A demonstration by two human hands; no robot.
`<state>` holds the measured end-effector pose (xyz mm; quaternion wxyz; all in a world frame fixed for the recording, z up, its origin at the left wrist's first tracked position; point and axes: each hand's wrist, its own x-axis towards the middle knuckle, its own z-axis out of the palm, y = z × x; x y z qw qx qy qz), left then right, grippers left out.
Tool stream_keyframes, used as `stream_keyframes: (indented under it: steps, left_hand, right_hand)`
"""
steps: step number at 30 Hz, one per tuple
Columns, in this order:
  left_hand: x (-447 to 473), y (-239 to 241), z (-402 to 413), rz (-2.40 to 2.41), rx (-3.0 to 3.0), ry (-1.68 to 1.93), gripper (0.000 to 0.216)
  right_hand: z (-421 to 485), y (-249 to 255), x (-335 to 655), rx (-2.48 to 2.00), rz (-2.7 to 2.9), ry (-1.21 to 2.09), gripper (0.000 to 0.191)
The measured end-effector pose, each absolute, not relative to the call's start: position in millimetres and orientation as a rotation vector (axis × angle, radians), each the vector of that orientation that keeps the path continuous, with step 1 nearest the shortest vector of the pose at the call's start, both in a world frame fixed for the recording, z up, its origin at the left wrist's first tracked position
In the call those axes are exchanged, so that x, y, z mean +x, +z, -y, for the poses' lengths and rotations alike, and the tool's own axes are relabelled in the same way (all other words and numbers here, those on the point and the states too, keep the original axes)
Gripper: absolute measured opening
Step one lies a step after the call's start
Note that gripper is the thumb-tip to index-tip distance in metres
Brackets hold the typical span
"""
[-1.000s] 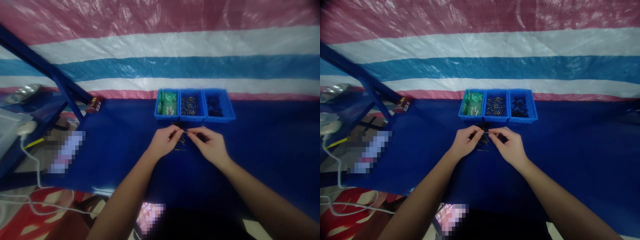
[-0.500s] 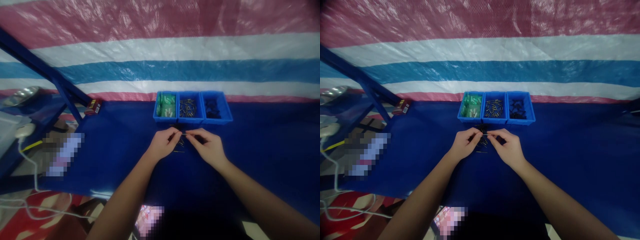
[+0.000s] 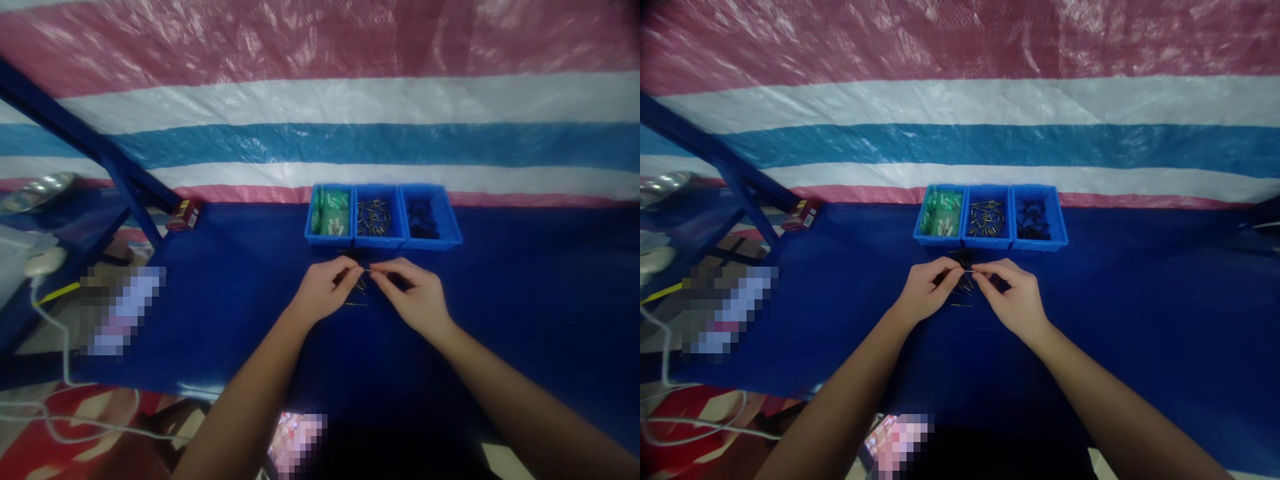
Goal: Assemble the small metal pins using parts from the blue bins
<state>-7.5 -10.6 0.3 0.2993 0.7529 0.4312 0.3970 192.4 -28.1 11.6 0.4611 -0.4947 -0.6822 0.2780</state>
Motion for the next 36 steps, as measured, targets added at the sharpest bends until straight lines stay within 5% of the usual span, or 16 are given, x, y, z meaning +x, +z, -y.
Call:
stream_keyframes:
  steps: [36]
  left_hand:
    - [-4.4,-2.6,10.7,-1.175,2.014,1.038,0.016]
  right_hand:
    - [27.3,11.6,192.0,-1.182,1.763,0.624,0.013]
